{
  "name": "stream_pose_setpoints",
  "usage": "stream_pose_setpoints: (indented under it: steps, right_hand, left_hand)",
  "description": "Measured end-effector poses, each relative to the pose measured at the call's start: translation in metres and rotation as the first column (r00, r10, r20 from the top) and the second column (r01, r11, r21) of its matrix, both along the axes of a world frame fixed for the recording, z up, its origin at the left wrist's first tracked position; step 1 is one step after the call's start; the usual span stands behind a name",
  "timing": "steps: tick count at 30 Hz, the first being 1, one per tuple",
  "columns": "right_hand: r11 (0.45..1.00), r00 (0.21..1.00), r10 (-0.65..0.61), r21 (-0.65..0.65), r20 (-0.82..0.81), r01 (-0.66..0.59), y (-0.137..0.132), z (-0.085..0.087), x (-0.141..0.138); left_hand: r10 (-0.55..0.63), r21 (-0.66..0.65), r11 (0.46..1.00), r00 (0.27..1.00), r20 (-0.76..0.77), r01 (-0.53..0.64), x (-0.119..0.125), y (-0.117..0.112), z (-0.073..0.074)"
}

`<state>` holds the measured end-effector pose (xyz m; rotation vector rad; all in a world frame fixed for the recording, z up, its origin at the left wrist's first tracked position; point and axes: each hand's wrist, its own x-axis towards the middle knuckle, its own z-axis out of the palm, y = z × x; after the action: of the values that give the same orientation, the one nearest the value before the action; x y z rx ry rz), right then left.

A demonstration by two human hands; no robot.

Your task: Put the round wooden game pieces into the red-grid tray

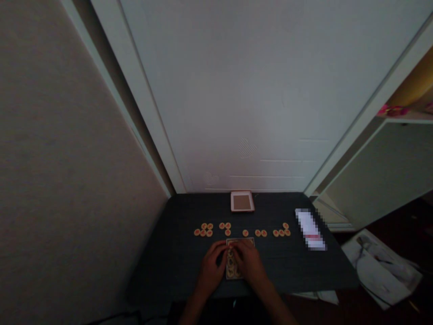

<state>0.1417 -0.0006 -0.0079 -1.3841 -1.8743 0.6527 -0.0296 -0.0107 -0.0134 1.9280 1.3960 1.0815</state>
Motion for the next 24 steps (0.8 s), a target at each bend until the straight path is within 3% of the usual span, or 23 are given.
stream_pose_setpoints:
  steps: [17, 24]
  right_hand:
    - [0.995, 0.998, -0.064, 0.081, 0.013, 0.063, 0.002, -0.007, -0.002]
    - [0.991, 0.996, -0.084, 0.105, -0.004, 0.084, -0.001, 0.003, 0.011]
  left_hand:
    - [0.009, -0.008, 1.0, 1.0, 0.009, -0.009, 0.0, 0.0, 0.0]
    - [0.017, -0.012, 1.0, 1.0, 0.012, -0.017, 0.0, 0.0, 0.001]
